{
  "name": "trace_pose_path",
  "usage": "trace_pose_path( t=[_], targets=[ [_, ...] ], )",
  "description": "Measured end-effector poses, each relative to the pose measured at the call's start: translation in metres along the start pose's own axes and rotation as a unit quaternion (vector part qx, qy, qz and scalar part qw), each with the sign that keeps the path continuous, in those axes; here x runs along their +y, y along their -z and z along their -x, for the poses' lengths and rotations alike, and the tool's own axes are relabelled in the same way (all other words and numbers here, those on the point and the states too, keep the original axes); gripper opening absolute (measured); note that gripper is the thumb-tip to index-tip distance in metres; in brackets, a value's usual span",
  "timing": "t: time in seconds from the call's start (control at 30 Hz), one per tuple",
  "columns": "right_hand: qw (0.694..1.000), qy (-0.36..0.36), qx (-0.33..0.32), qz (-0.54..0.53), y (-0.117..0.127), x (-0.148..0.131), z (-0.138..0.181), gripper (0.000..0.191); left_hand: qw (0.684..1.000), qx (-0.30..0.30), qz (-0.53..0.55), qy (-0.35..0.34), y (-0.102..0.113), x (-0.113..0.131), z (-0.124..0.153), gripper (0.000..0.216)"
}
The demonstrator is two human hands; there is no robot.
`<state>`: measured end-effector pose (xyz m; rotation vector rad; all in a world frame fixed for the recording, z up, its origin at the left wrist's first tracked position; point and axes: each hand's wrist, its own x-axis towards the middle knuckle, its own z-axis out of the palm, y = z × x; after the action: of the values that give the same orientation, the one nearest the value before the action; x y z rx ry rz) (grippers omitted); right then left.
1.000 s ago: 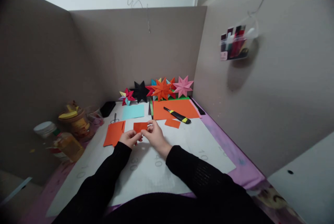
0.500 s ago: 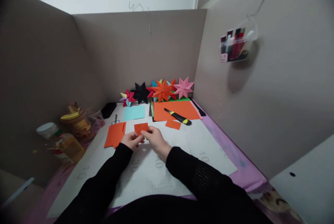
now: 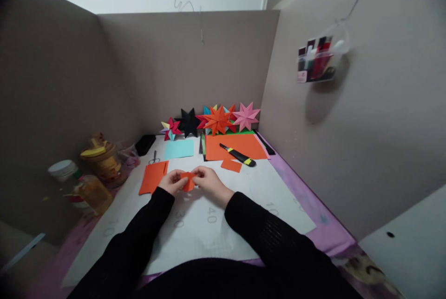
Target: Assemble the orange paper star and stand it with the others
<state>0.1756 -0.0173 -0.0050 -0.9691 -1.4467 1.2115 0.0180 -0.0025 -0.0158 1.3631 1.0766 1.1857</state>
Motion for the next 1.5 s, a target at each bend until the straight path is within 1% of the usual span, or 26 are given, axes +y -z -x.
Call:
trace_pose_path(
  t=[0.07, 0.17, 0.27, 0.33, 0.37, 0.43, 0.47, 0.5, 0.53, 0.57, 0.63, 0.67, 0.7, 0.73, 0.77, 0.83, 0.93, 1.0, 1.07, 1.1, 1.17, 1.2, 1.23, 1.33, 1.4, 1.5],
  targets=[
    [1.0, 0.003, 0.006, -0.016, 0.001, -0.002, -0.001, 0.016, 1.0, 0.007, -0.007, 0.023, -0.001, 0.003, 0.002, 0.03],
    [0.999, 0.007, 0.015, -0.03, 0.001, -0.001, -0.002, 0.014, 0.999, 0.02, 0.005, 0.037, -0.001, 0.008, 0.004, 0.031],
    [0.999, 0.008, 0.022, -0.033, 0.001, 0.001, -0.003, 0.01, 0.999, 0.019, 0.004, 0.037, 0.0, 0.008, 0.004, 0.028],
    [0.999, 0.016, 0.027, -0.02, 0.0, 0.0, -0.002, 0.01, 1.0, 0.023, 0.003, 0.019, 0.001, 0.006, 0.002, 0.027],
    [0.999, 0.027, 0.042, -0.003, 0.0, -0.001, -0.001, 0.011, 0.999, 0.033, 0.004, 0.003, 0.002, 0.005, 0.001, 0.029],
    [0.992, 0.06, 0.099, 0.051, 0.001, -0.004, 0.001, 0.013, 0.998, 0.067, 0.01, -0.017, 0.002, 0.002, 0.001, 0.038],
    [0.984, 0.085, 0.132, 0.087, 0.002, -0.005, 0.001, 0.013, 0.997, 0.078, 0.019, -0.01, 0.001, 0.002, 0.001, 0.045],
    [0.972, 0.118, 0.159, 0.128, 0.003, -0.005, 0.002, 0.013, 0.996, 0.078, 0.034, 0.013, -0.001, 0.002, 0.002, 0.051],
    [0.956, 0.162, 0.172, 0.173, 0.004, -0.005, 0.003, 0.012, 0.995, 0.067, 0.058, 0.048, -0.003, 0.003, 0.003, 0.056],
    [0.937, 0.213, 0.17, 0.219, 0.004, -0.004, 0.004, 0.012, 0.991, 0.047, 0.092, 0.086, -0.005, 0.004, 0.004, 0.058],
    [0.888, 0.318, 0.135, 0.304, 0.005, -0.001, 0.006, 0.014, 0.976, 0.01, 0.168, 0.14, -0.008, 0.008, 0.006, 0.06],
    [0.864, 0.357, 0.113, 0.337, 0.005, 0.001, 0.006, 0.016, 0.968, 0.003, 0.2, 0.15, -0.008, 0.01, 0.006, 0.062],
    [0.845, 0.385, 0.092, 0.361, 0.004, 0.002, 0.007, 0.019, 0.963, 0.001, 0.223, 0.151, -0.007, 0.012, 0.006, 0.064],
    [0.832, 0.402, 0.078, 0.375, 0.004, 0.004, 0.007, 0.021, 0.96, 0.001, 0.236, 0.15, -0.006, 0.013, 0.005, 0.067],
    [0.825, 0.412, 0.068, 0.381, 0.003, 0.004, 0.007, 0.023, 0.96, 0.002, 0.239, 0.148, -0.003, 0.014, 0.004, 0.071],
    [0.825, 0.413, 0.059, 0.382, 0.003, 0.004, 0.007, 0.025, 0.965, 0.0, 0.222, 0.142, 0.002, 0.014, 0.002, 0.075],
    [0.848, 0.387, 0.055, 0.359, 0.005, 0.0, 0.006, 0.022, 0.98, -0.003, 0.159, 0.118, 0.007, 0.011, -0.001, 0.076],
    [0.867, 0.372, 0.035, 0.329, 0.007, -0.001, 0.006, 0.019, 0.986, -0.009, 0.132, 0.097, 0.008, 0.009, -0.002, 0.075],
    [0.876, 0.373, 0.003, 0.304, 0.009, 0.0, 0.006, 0.019, 0.985, -0.003, 0.152, 0.082, 0.008, 0.01, -0.002, 0.077],
    [0.874, 0.381, -0.008, 0.301, 0.01, 0.001, 0.006, 0.02, 0.981, 0.009, 0.175, 0.08, 0.008, 0.011, -0.002, 0.078],
    [0.858, 0.407, -0.008, 0.313, 0.011, 0.003, 0.006, 0.021, 0.97, 0.038, 0.221, 0.09, 0.007, 0.015, 0.0, 0.076],
    [0.845, 0.423, 0.002, 0.326, 0.011, 0.004, 0.005, 0.022, 0.965, 0.046, 0.239, 0.1, 0.006, 0.018, 0.001, 0.072],
    [0.832, 0.437, 0.019, 0.341, 0.012, 0.004, 0.005, 0.022, 0.961, 0.044, 0.249, 0.108, 0.006, 0.021, 0.002, 0.066],
    [0.798, 0.461, 0.067, 0.381, 0.013, 0.004, 0.004, 0.023, 0.959, 0.004, 0.258, 0.115, 0.004, 0.026, 0.005, 0.051],
    [0.787, 0.466, 0.09, 0.395, 0.015, 0.003, 0.004, 0.023, 0.961, -0.003, 0.253, 0.114, 0.003, 0.027, 0.007, 0.047],
    [0.782, 0.464, 0.113, 0.4, 0.016, 0.002, 0.005, 0.023, 0.961, -0.01, 0.245, 0.125, 0.002, 0.025, 0.008, 0.042]
  ],
)
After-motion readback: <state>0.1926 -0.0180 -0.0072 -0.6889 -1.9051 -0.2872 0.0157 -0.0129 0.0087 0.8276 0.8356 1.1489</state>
